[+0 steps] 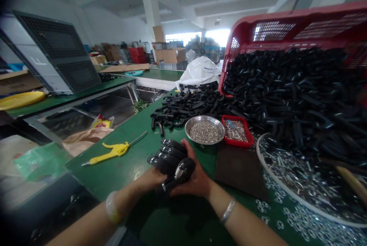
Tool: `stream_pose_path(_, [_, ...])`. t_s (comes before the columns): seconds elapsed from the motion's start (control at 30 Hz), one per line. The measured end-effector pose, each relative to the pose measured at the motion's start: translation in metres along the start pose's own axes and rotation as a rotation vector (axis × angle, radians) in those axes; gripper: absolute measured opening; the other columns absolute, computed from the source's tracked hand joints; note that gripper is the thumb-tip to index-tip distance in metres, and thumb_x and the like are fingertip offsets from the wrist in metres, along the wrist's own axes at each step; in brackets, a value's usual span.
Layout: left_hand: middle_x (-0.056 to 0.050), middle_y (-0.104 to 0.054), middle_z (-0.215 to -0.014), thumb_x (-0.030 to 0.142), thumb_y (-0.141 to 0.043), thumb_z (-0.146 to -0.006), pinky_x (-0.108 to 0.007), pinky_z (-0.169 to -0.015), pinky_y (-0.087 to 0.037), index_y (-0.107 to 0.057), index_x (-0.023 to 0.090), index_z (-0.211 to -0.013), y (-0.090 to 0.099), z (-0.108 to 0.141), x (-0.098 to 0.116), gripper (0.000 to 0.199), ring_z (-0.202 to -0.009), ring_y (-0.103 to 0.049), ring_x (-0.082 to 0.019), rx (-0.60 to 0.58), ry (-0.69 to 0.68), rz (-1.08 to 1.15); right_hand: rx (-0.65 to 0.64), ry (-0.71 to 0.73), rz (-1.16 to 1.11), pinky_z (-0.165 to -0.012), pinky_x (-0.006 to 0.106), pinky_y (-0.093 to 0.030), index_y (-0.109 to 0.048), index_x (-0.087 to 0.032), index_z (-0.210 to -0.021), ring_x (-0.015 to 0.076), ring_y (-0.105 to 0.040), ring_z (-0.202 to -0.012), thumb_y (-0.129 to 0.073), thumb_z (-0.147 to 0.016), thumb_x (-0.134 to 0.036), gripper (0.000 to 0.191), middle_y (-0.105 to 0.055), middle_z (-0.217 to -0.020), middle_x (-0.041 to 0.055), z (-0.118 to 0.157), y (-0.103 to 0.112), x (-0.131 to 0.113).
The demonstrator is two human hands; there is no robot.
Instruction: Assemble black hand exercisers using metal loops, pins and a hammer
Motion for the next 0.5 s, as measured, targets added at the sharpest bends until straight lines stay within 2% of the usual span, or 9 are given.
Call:
stream_pose_path(0.07, [-0.012, -0.048, -0.125, 0.054, -0.064, -0.06, -0.042, -0.1, -0.029, -0.045, 0.018, -0.122, -0.001, -0.006, -0.002, 0.074, -0.116, -0.042, -0.028, 0.082, 0.02, 0.033, 0.026, 0.012, 0.009, -0.104, 0.045, -0.014, 0.012, -0.022, -0.136, 0.0263, -0.019, -0.129, -0.079, -0.047, -0.036, 0.128, -0.018, -0.142, 0.0139, -0.001, 0.003, -0.003])
stream_pose_path(0.13, [-0.012, -0.052, -0.121, 0.054, -0.065, -0.058, -0.042, -0.099, -0.031, -0.049, 0.017, -0.119, -0.001, -0.014, -0.002, 0.073, -0.113, -0.045, -0.028, 0.123, 0.0, 0.036, 0.019, 0.008, 0.011, -0.103, 0.046, -0.015, 0.015, -0.022, -0.136, 0.0259, -0.021, -0.128, -0.077, -0.05, -0.034, 0.126, -0.021, -0.141, 0.0139, -0.002, 0.008, -0.005])
stream_pose_path(0.27, [-0.012, -0.055, -0.117, 0.046, -0.073, -0.052, -0.041, -0.099, -0.03, -0.054, 0.015, -0.112, 0.001, -0.028, -0.001, 0.07, -0.111, -0.046, -0.028, 0.082, -0.089, -0.019, 0.041, 0.02, 0.033, -0.103, 0.045, -0.016, 0.012, -0.023, -0.136, 0.026, -0.019, -0.129, -0.075, -0.054, -0.035, 0.121, -0.017, -0.143, 0.0125, 0.001, 0.013, 0.0])
stream_pose_path(0.4, [-0.011, -0.06, -0.107, 0.055, -0.07, -0.048, -0.044, -0.1, -0.028, -0.059, 0.015, -0.102, -0.001, -0.03, -0.01, 0.068, -0.109, -0.047, -0.03, 0.215, 0.014, -0.073, 0.157, 0.024, 0.156, -0.104, 0.044, -0.014, 0.016, -0.02, -0.136, 0.0273, -0.014, -0.13, -0.076, -0.052, -0.038, 0.125, -0.01, -0.144, 0.0132, 0.012, 0.008, 0.008])
stream_pose_path(0.5, [-0.01, -0.06, -0.108, 0.066, -0.062, -0.047, -0.044, -0.101, -0.026, -0.06, 0.017, -0.099, -0.009, -0.027, -0.016, 0.072, -0.111, -0.045, -0.031, 0.237, 0.051, -0.05, 0.167, 0.035, 0.14, -0.105, 0.043, -0.014, 0.013, -0.019, -0.136, 0.0275, -0.014, -0.13, -0.073, -0.053, -0.045, 0.123, -0.012, -0.143, 0.0129, 0.016, 0.008, 0.007])
Point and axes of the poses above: each hand's wrist, its own z-axis away from the middle knuckle, its own y-axis out of the back of the hand, x = y × z, the point moved 3 cm from there along -z, towards the middle knuckle
